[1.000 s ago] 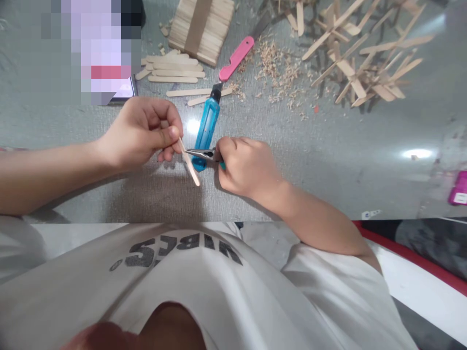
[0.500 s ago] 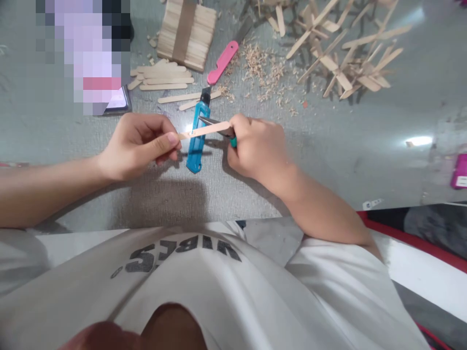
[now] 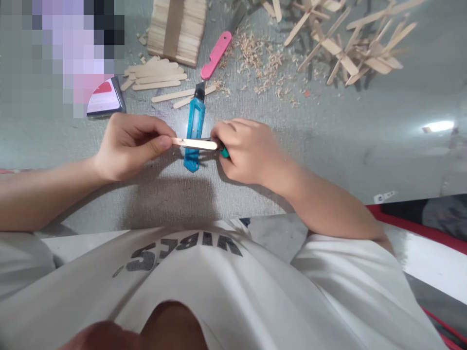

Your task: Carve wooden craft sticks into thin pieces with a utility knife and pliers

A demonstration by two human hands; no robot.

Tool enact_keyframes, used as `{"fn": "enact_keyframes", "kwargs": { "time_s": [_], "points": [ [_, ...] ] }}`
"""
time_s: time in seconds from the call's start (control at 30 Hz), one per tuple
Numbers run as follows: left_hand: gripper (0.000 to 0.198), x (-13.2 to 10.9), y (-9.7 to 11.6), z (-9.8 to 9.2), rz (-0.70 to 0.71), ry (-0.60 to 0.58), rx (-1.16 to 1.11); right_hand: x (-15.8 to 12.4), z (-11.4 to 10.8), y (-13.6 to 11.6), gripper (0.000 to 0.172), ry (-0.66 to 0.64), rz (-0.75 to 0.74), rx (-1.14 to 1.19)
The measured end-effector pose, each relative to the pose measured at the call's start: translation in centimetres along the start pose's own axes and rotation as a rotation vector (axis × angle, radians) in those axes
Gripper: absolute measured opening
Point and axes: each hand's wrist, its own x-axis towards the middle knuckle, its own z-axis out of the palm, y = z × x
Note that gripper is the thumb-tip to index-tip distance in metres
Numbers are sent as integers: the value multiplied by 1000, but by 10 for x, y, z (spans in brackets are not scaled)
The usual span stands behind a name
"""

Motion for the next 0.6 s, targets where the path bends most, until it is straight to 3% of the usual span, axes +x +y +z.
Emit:
{"fn": "enact_keyframes", "kwargs": {
  "time_s": [0.17,0.33,0.53,0.6],
  "points": [
    [16,0,5,0,-46,18,45,-1,0,-1,25,14,22,1],
    [16,0,2,-4,41,35,56,-1,1,3,26,21,-4,-22],
    [18,-1,-9,-5,180,-124,56,-2,-3,-5,24,-38,35,-16],
    [20,-1,-8,-3,194,-127,59,-2,-6,-10,22,-88,48,-8]
  ]
}}
